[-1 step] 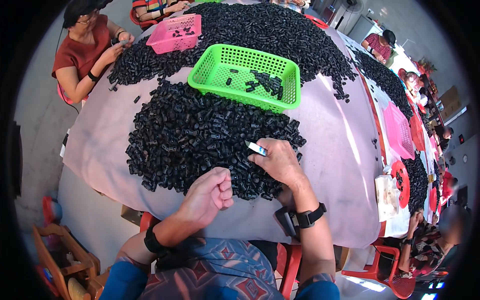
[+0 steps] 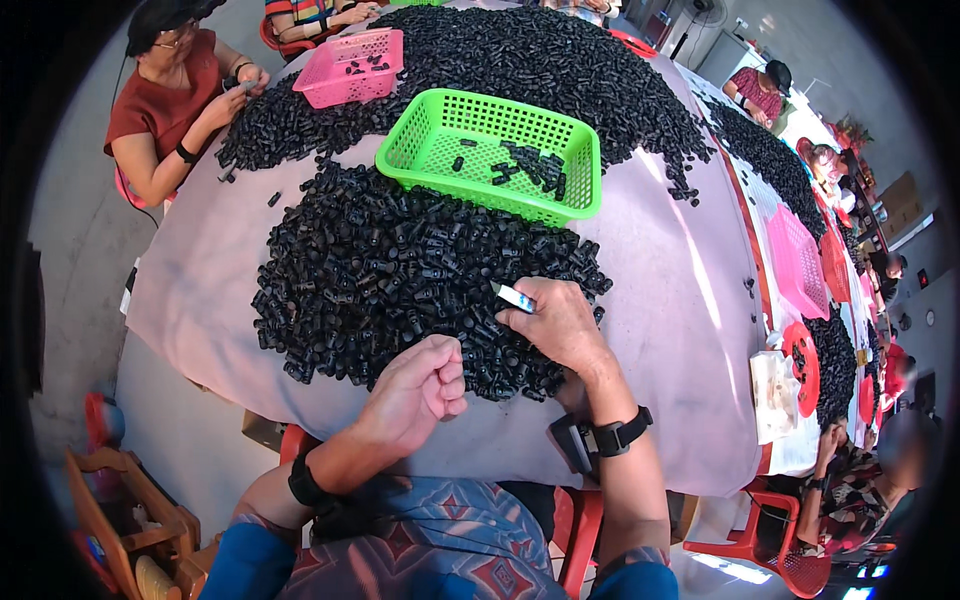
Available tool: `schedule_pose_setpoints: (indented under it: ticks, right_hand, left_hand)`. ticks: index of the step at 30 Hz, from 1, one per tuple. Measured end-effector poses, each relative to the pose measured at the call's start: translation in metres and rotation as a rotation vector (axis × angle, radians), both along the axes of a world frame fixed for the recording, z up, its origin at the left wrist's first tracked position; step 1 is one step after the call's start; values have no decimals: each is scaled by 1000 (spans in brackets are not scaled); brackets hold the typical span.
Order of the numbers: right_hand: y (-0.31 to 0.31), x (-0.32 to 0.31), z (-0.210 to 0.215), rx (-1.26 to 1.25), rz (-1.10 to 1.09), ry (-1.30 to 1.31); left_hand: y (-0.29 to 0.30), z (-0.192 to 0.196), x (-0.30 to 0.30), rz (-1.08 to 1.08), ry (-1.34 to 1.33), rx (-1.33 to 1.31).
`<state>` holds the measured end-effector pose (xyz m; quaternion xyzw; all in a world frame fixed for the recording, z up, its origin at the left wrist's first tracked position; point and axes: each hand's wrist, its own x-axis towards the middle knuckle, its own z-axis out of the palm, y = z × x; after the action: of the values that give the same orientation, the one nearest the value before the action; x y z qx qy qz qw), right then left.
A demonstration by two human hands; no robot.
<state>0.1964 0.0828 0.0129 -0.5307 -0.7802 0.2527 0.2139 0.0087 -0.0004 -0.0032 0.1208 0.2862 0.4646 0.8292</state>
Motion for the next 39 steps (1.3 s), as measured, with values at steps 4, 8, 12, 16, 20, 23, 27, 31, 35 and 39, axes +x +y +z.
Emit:
schedule_pose_setpoints:
  ticks: [4, 8, 12, 16, 20, 23, 27, 31, 35, 39]
  right_hand:
    - [-1, 3, -5, -77, -65, 177]
    - [-10, 4, 5, -243, 76, 455]
    - [-24, -7, 19, -256, 186, 433]
    - [-30, -12, 19, -301, 269, 417]
    - [-33, -17, 16, -264, 240, 495]
    - [-37, -21, 21, -189, 205, 516]
    - [-42, -26, 15, -152, 199, 589]
    - [-44, -30, 12, -103, 195, 603]
    - [-48, -33, 10, -141, 152, 697]
    - [-48, -30, 8, -206, 140, 702]
  left_hand:
    - [1, 0, 0, 6, 16, 8]
    - [0, -1, 0, 26, 66, 72]
    - [1, 4, 0, 4, 203, 129]
    - [2, 7, 2, -97, 302, 137]
    - [2, 2, 2, -87, 314, 193]
    - [1, 0, 3, -62, 256, 181]
    - [0, 5, 2, -50, 227, 174]
    - [-1, 5, 1, -31, 168, 175]
    - [-2, 8, 2, -27, 172, 151]
    - [-2, 7, 1, -47, 145, 148]
